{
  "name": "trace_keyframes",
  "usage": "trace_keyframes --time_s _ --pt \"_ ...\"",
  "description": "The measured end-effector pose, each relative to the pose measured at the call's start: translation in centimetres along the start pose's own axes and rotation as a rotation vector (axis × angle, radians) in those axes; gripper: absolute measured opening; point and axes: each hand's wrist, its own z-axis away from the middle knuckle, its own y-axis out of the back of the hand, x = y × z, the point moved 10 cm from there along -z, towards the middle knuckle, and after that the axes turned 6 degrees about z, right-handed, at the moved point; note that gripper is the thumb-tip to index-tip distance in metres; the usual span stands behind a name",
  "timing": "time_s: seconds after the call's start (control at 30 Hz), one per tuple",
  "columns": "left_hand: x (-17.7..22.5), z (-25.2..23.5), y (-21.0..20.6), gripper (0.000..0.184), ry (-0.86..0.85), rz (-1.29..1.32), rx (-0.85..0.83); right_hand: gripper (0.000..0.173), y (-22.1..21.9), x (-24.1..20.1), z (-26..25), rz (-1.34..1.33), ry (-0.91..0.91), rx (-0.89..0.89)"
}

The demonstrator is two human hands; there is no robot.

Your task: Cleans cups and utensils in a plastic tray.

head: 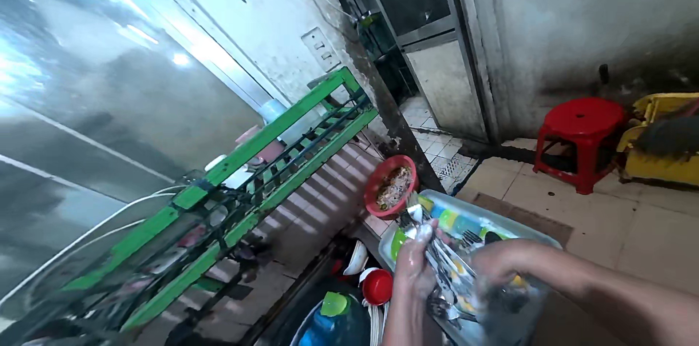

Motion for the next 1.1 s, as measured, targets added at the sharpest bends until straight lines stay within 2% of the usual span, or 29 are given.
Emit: trace_keyframes --time_s 0.07,0.13,0.17,0.23,0.3,0.37,0.43,0.5,0.57,0.67,0.77,0.83,0.93,1.03,1.1 --pt "1.8 -0.2 0.9 0.02 -0.043 0.015 0.064 0.062 -0.6 1.1 0.3 0.023 -0.012 0.007" --pt "2.8 0.0 1.4 0.02 -0.043 -0.038 0.117 0.06 1.5 3.2 1.0 -0.203 -0.042 0.16" --pt "2.6 0.2 1.4 0.021 -0.021 -0.076 0.128 0.057 3.3 4.3 1.4 -0.381 -0.037 0.289" --pt "1.2 0.8 0.7 0.018 0.042 -0.19 0.137 0.05 6.5 5.5 2.5 -0.881 0.086 0.565" --pt "-0.7 1.2 -0.5 0.011 0.09 -0.363 0.137 0.047 8.2 4.5 3.5 -1.26 0.224 0.693" --pt "-2.2 1.4 -1.5 0.014 0.101 -0.595 0.146 0.051 8.7 4.5 2.6 -1.438 0.248 0.766" --pt "-2.9 1.3 -1.6 0.021 0.077 -0.697 0.145 0.046 8.8 6.1 1.7 -1.591 0.2 0.814" --pt "-3.3 1.5 -1.5 0.022 0.102 -0.647 0.099 0.033 8.5 7.3 1.3 -1.783 0.172 0.815" --pt "-3.9 2.1 -2.1 0.022 0.17 -0.424 -0.001 0.024 8.5 7.1 1.5 -1.868 0.23 0.755" --pt "-4.9 3.2 -3.5 0.019 0.294 -0.102 -0.218 0.018 9.3 6.2 2.4 -1.797 0.382 0.653" --pt "-5.1 3.5 -4.0 0.01 0.333 0.011 -0.272 0.022 10.3 6.3 2.7 -1.671 0.524 0.59" --pt "-4.3 3.2 -3.5 0.01 0.285 -0.022 -0.176 0.025 10.8 7.5 3.0 -1.593 0.475 0.66" --pt "-2.5 2.4 -1.8 0.008 0.147 -0.159 0.07 0.031 9.9 7.9 3.9 -1.445 0.357 0.729" --pt "-1.9 2.2 -1.5 0.009 0.073 -0.322 0.184 0.053 8.3 6.3 2.9 -0.993 0.178 0.812" --pt "-2.5 2.4 -1.6 0.013 0.073 -0.373 0.212 0.046 9.0 6.4 2.6 -0.709 0.097 0.966"
